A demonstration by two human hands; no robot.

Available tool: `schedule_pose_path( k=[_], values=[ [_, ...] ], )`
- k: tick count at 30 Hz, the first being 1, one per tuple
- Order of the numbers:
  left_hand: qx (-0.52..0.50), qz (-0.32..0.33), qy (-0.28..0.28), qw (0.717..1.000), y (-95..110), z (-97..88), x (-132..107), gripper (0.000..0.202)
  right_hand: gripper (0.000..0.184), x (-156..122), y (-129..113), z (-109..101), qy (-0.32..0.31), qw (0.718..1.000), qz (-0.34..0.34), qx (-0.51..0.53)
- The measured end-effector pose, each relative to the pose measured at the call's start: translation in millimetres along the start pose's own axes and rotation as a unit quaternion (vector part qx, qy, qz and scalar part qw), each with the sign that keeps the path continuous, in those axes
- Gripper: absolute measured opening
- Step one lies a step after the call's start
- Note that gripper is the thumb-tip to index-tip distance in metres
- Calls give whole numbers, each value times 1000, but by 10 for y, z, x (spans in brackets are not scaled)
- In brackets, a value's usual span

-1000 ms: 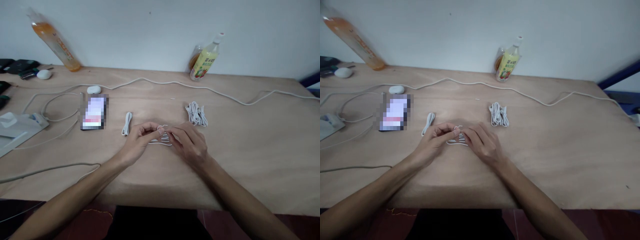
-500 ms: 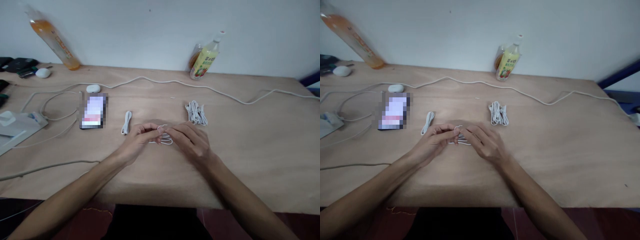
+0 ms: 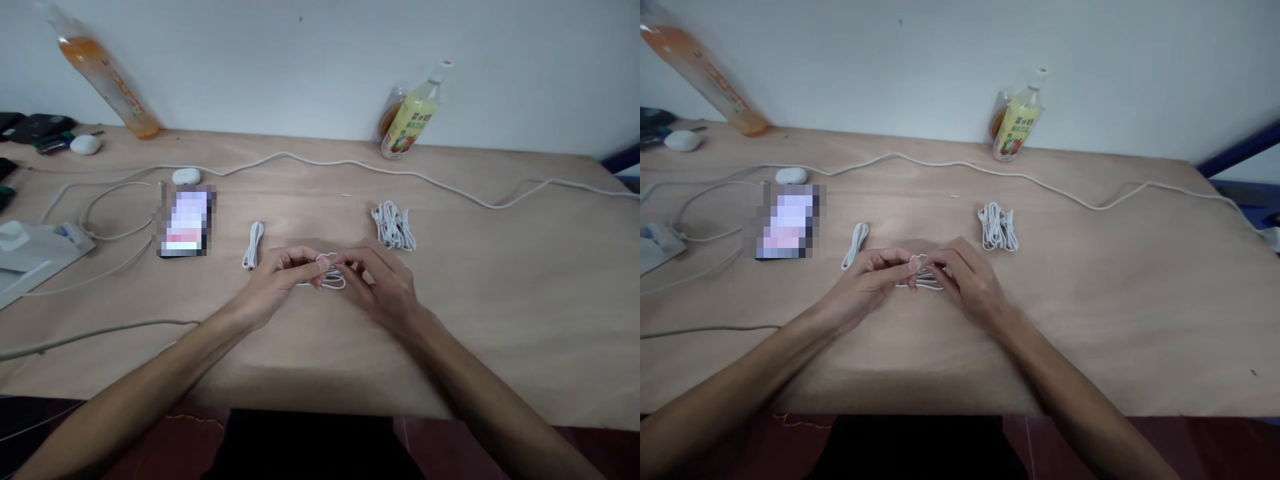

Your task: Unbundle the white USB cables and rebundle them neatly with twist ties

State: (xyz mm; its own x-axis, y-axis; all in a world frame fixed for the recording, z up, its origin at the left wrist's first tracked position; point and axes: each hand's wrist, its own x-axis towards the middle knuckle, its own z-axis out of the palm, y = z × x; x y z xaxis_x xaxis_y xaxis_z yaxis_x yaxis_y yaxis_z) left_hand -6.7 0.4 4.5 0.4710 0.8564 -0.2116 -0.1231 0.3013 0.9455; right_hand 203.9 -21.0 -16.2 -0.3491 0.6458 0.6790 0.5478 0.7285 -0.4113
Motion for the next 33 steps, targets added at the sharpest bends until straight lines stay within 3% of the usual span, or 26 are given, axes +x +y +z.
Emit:
schedule_pose_path(
  k=[7,18,33],
  values=[
    [20,-7,-27,999,31,-14,-4,19,13,55,9,-70,-35,997,38,60],
    [-19,-11,-20,1000,4,-24,6,18,12,42,20,-51,-6,994,73,82],
    [-32,-16,-41,999,-7,-43,12,19,20,21,23,-37,25,996,42,79]
  ],
)
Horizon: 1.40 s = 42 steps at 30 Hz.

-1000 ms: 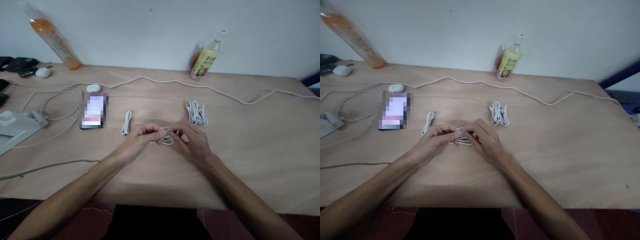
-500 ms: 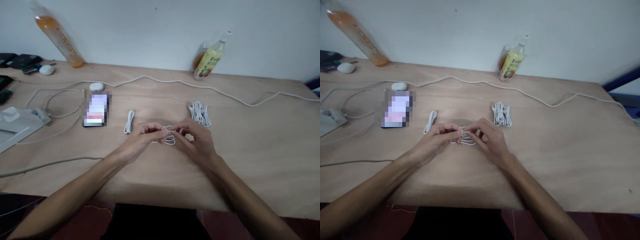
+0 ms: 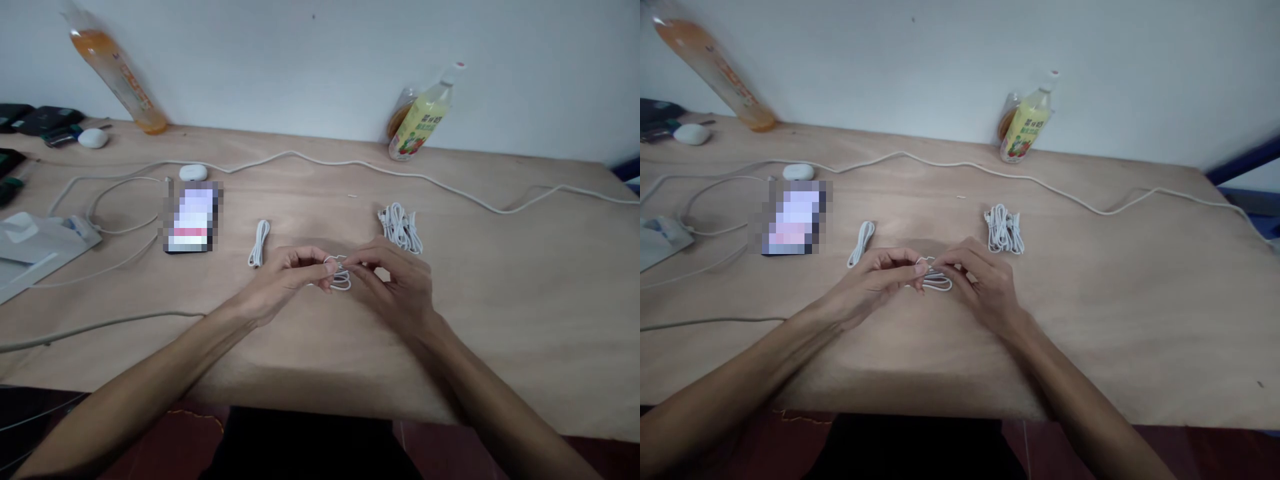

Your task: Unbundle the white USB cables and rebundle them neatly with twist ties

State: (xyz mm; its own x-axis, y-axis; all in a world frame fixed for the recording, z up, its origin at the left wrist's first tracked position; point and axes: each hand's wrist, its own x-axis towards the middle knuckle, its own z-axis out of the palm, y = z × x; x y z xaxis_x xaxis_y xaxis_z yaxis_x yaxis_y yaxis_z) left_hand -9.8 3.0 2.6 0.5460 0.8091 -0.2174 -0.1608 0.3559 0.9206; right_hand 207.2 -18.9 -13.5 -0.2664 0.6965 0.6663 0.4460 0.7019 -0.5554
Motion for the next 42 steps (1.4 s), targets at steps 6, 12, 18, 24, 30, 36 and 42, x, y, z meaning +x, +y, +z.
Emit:
schedule_pose_path(
  k=[6,12,18,24,30,36,42],
  values=[
    [-1,3,4,1000,-9,7,-1,21,20,19,2,-34,-6,1000,16,13],
    [-55,-6,-9,998,42,45,-7,23,17,21,-14,-40,-4,999,43,32],
    [-67,-11,-8,998,56,58,-10,21,15,23,-13,-34,-10,999,43,31],
    [-65,-16,-5,998,29,33,-3,19,14,23,-32,-25,-4,999,48,26],
    [-38,-5,0,999,37,21,0,21,14,25,-52,-19,-3,996,78,37],
    [-28,-7,9,1000,37,20,-5,22,14,19,-43,-12,1,995,85,45],
    [-12,0,8,1000,26,15,2,20,13,22,-50,-20,-11,994,95,59]
  ],
)
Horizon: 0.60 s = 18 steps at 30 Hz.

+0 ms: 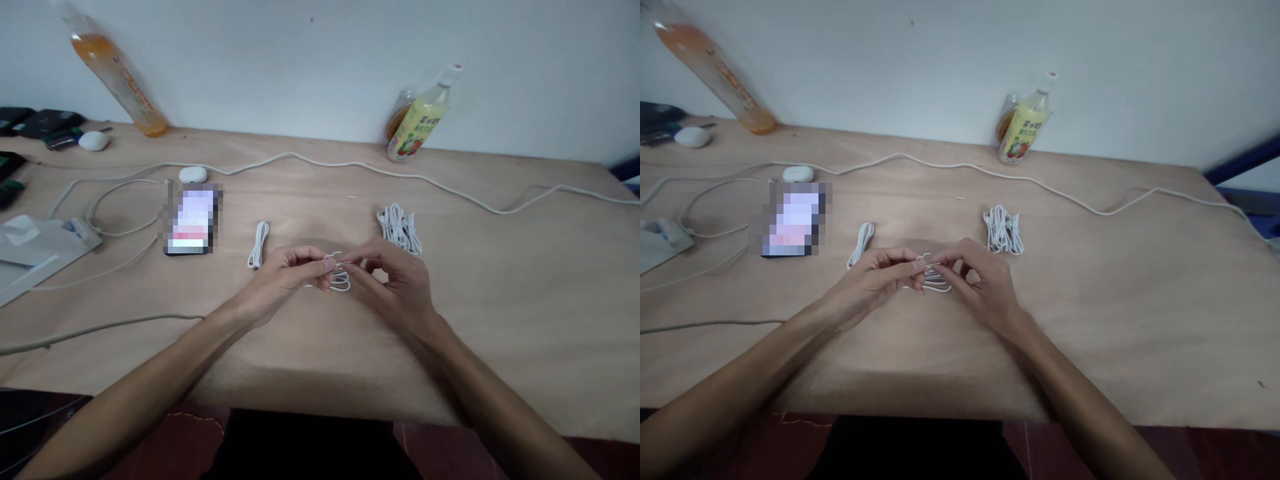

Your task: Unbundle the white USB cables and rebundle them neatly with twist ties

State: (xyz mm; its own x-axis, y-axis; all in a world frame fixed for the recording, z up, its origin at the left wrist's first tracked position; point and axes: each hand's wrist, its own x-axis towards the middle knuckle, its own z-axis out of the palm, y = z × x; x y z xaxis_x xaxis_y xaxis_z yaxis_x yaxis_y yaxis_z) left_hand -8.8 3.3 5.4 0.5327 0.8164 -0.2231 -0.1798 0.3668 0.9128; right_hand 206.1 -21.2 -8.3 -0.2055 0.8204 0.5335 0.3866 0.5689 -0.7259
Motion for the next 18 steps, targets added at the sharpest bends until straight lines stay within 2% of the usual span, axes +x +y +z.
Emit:
schedule_pose_path(
  k=[8,18],
  values=[
    [-73,-3,22,997,26,45,-12,25,10,-18,6,17,42,998,47,30],
    [-35,8,25,999,-6,25,0,22,9,-19,11,17,58,996,55,40]
  ],
)
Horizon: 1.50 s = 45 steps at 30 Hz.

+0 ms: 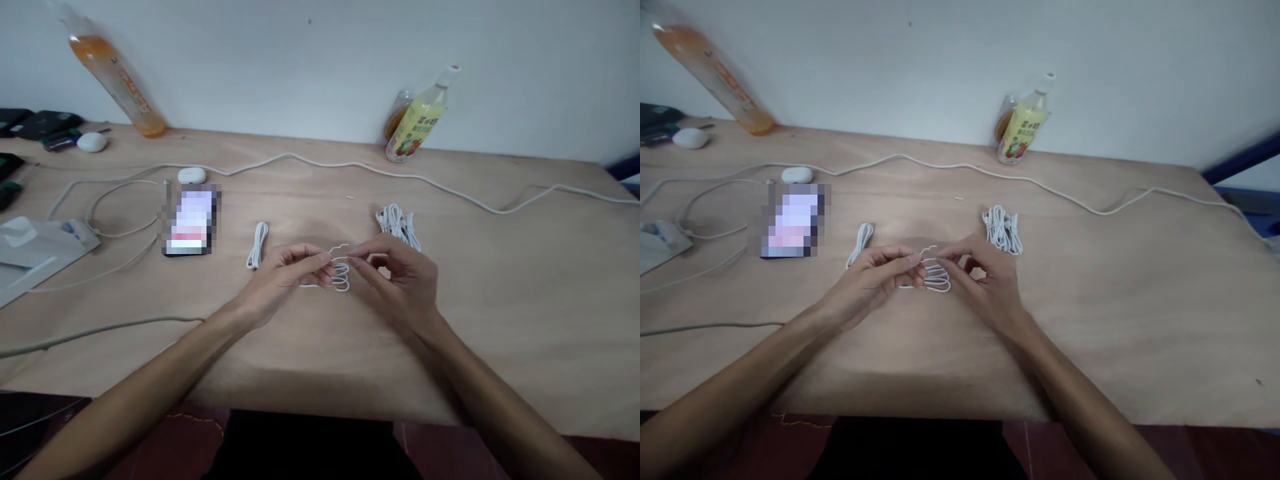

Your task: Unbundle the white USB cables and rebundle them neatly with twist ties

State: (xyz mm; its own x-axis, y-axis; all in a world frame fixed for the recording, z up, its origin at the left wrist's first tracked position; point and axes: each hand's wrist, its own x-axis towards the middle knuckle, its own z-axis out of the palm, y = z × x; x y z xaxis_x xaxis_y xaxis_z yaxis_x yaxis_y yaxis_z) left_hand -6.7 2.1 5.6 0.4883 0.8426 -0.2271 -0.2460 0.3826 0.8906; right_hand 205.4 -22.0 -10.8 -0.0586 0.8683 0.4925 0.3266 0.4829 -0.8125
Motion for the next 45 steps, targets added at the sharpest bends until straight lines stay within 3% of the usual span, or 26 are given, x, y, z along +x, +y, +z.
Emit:
schedule_pose_path(
  k=[7,16,45],
  values=[
    [65,26,15,997,52,18,-25,21,9,3,-27,0,0,1000,23,16],
    [174,122,63,975,77,54,-51,20,6,22,-40,13,4,995,85,54],
    [200,199,74,957,7,69,-40,5,7,41,-128,0,-7,989,107,98]
  ],
)
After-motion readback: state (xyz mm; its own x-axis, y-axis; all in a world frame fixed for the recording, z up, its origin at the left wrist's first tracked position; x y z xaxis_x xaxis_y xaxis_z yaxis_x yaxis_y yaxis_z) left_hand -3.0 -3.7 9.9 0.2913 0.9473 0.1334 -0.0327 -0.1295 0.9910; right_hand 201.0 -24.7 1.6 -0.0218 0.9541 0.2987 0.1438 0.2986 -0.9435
